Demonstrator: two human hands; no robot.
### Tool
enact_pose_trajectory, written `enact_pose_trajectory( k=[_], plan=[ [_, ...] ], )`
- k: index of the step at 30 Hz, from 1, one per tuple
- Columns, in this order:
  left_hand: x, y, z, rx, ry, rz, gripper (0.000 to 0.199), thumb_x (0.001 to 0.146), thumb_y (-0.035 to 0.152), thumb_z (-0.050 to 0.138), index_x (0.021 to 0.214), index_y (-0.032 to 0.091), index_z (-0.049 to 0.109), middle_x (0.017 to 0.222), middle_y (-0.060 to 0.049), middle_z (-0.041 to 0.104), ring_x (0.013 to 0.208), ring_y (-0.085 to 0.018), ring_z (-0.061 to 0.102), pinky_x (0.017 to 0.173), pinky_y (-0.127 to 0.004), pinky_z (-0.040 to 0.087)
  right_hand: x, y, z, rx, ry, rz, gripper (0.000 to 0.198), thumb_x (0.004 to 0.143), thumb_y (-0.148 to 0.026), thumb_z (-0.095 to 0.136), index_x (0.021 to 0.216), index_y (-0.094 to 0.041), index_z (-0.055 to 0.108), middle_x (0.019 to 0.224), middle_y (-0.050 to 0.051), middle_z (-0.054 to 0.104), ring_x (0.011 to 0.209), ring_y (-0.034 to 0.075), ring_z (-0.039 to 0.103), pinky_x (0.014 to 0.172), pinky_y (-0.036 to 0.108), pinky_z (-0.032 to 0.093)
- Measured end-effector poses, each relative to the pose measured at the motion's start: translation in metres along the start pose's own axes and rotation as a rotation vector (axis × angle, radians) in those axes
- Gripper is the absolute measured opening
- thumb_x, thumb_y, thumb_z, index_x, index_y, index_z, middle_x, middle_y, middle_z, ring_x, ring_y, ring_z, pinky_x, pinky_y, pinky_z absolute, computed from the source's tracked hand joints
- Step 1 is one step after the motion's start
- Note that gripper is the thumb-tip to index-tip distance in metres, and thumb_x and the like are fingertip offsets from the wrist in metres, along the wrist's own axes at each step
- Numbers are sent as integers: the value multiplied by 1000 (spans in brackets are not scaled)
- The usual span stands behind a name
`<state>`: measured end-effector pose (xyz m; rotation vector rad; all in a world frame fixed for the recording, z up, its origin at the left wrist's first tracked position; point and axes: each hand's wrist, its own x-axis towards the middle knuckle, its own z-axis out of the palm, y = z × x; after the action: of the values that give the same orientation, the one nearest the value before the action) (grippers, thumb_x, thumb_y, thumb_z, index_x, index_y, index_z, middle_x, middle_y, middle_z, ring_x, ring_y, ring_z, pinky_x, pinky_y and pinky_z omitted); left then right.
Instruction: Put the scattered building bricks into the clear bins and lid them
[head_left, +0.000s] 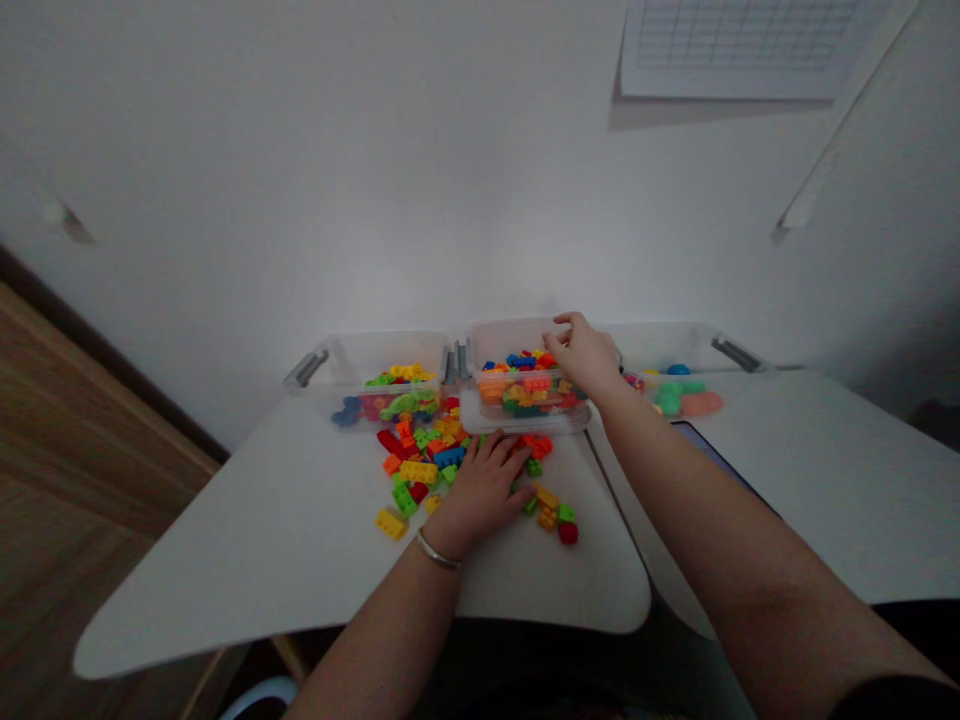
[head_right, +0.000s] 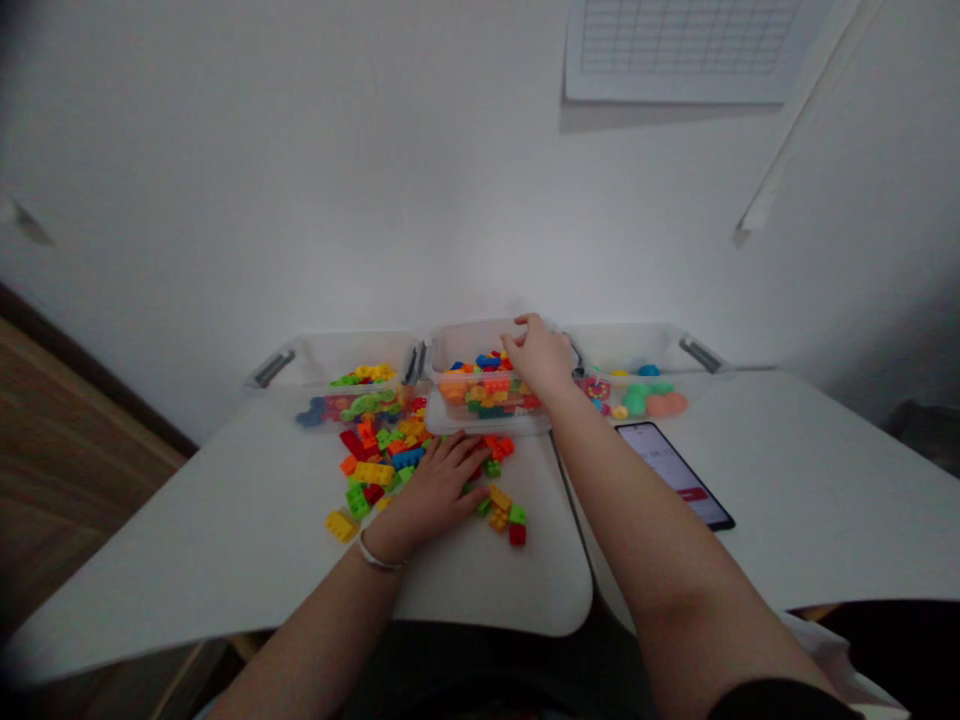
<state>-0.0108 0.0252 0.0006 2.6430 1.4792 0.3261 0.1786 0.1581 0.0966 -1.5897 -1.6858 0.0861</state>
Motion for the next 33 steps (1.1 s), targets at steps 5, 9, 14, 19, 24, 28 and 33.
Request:
enact_pose_trajectory(
  k=[5, 9, 14, 19, 24, 28, 33],
  plan=[
    [1, -1, 1, -1, 5, 3, 55, 95, 48, 49, 144, 25, 44, 154, -7, 41, 146, -32, 28, 119, -59, 19, -25, -3, 0, 317, 74, -100, 27, 87, -29, 50, 111, -19, 57, 86, 4, 70, 76, 18, 64, 78, 33, 48],
    [0, -1, 1, -4, 23, 14, 54, 95, 47, 48, 144, 25, 43, 154, -7, 41, 145, -32, 28, 119, -58, 20, -68, -2, 3, 483, 185, -156, 21, 88, -28, 47, 104, -20, 58, 89, 6, 67, 81, 19, 62, 76, 31, 50],
    [0, -1, 1, 0, 24, 22, 54, 96, 49, 47, 144, 25, 44, 155, -7, 41, 145, -32, 28, 119, -59, 19, -112, 24, 15, 332, -10, -313, 16, 86, -25, 50, 92, -22, 65, 91, 8, 70, 83, 22, 63, 82, 38, 51],
    [1, -1, 3, 0, 31, 14, 53, 95, 48, 48, 144, 26, 45, 154, -7, 41, 145, -32, 28, 119, -59, 19, -127, 62, 32, 233, -191, -307, 21, 80, -15, 55, 95, -22, 69, 101, 8, 71, 101, 25, 63, 94, 45, 48],
    [1, -1, 4, -1, 29, 12, 55, 95, 50, 48, 144, 26, 45, 154, -7, 42, 145, -31, 28, 119, -58, 19, -130, 74, 32, 193, -236, -317, 26, 79, -14, 59, 101, -21, 69, 106, 9, 70, 103, 25, 62, 97, 45, 47],
    [1, 0, 3, 6, 22, 17, 54, 96, 50, 46, 144, 24, 46, 153, -7, 42, 145, -31, 28, 120, -58, 18, -133, 69, 30, 171, -255, -326, 27, 80, -15, 62, 106, -21, 69, 108, 9, 69, 106, 25, 60, 97, 44, 47],
    [2, -1, 5, 2, 39, 19, 52, 96, 49, 46, 143, 26, 46, 152, -7, 44, 145, -30, 29, 120, -57, 18, -134, 67, 33, 115, -295, -328, 24, 80, -16, 63, 103, -20, 70, 106, 9, 69, 103, 24, 61, 94, 42, 47]
  ],
)
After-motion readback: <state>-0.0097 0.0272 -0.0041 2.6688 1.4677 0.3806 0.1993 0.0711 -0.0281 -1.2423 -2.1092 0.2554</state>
